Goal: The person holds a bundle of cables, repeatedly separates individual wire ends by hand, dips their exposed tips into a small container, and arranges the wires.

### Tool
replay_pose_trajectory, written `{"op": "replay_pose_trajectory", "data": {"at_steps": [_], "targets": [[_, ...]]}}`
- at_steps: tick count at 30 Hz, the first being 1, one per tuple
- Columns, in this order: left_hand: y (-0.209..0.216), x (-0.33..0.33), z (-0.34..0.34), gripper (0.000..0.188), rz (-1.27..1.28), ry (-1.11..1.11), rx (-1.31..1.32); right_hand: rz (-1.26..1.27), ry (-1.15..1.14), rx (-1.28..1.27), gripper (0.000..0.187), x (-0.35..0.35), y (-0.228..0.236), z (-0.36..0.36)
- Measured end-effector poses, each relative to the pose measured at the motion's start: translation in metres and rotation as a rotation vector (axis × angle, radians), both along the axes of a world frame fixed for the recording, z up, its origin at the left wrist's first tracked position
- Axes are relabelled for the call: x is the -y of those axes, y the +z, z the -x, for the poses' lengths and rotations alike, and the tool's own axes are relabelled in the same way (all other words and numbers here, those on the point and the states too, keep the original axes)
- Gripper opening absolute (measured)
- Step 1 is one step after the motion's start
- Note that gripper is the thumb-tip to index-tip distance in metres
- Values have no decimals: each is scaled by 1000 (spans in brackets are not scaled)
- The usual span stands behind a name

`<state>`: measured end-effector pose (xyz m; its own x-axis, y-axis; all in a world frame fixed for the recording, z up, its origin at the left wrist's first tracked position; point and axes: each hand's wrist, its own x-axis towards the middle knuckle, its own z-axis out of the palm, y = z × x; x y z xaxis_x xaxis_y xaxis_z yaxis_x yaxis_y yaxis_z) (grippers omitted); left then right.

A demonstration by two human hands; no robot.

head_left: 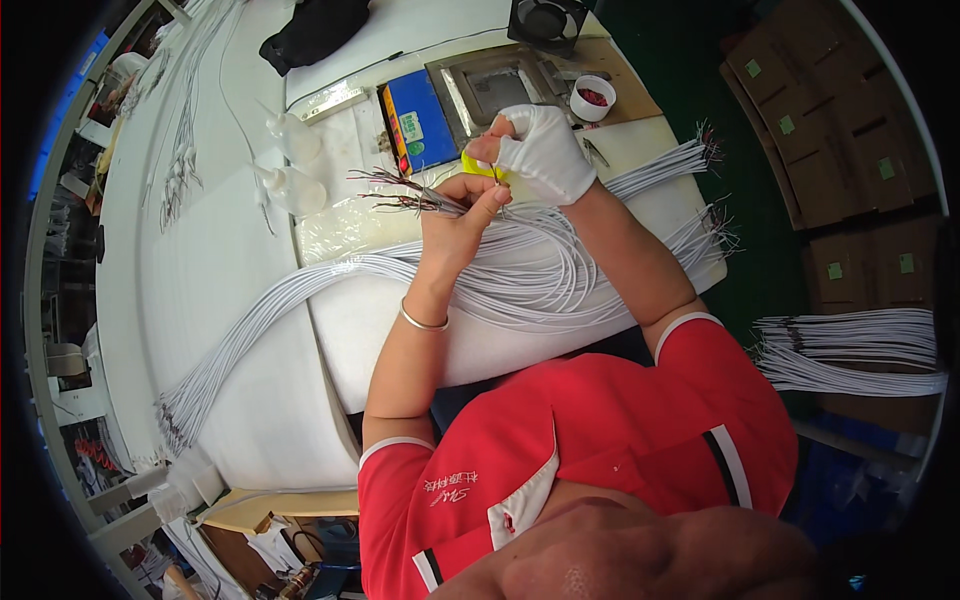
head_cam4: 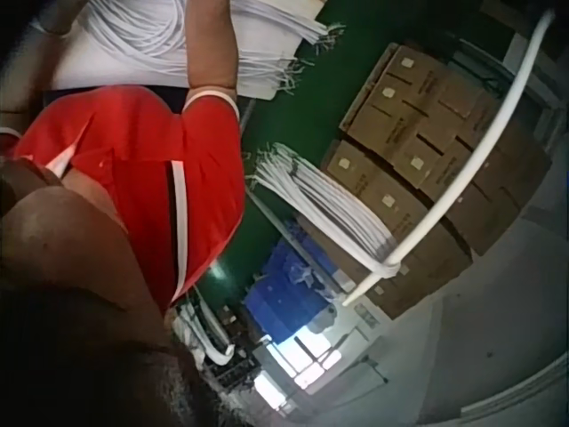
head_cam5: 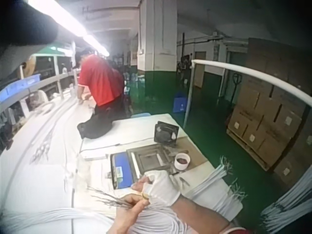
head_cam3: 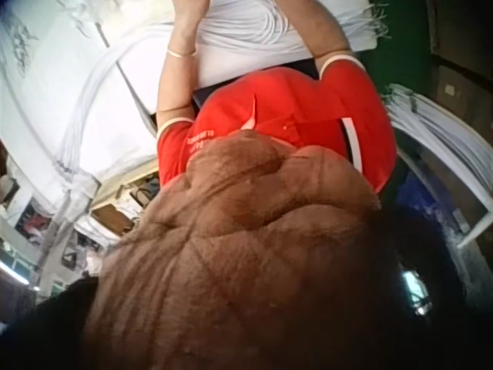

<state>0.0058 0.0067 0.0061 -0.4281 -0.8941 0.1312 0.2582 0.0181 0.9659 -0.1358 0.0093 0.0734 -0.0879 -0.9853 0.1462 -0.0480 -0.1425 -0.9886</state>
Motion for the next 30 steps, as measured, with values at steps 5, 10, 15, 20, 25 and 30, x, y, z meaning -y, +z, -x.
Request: {"op": "replay_pose_trajectory", "data": {"at_steps": [5,10,15,20,25,30], "targets": [[1,2,-3,13,-31,-10,12,-35,106,169,27,6,-2,4],[2,1,0,12,-33,-18,18,74,108,30,24,3,0,10],[1,0,-1,11,5,-33,-25,60,-24,-210,18,-3,7,2],[2,2,0,11,20,-1,-25,61,-165,-69,25,6,-3,-7],[5,5,3,13,22,2,10,74,-183,158,26,13,-17,-8],[5,6,4,12,31,29,67,93,-249,131,25,20,-30,-5]]}}
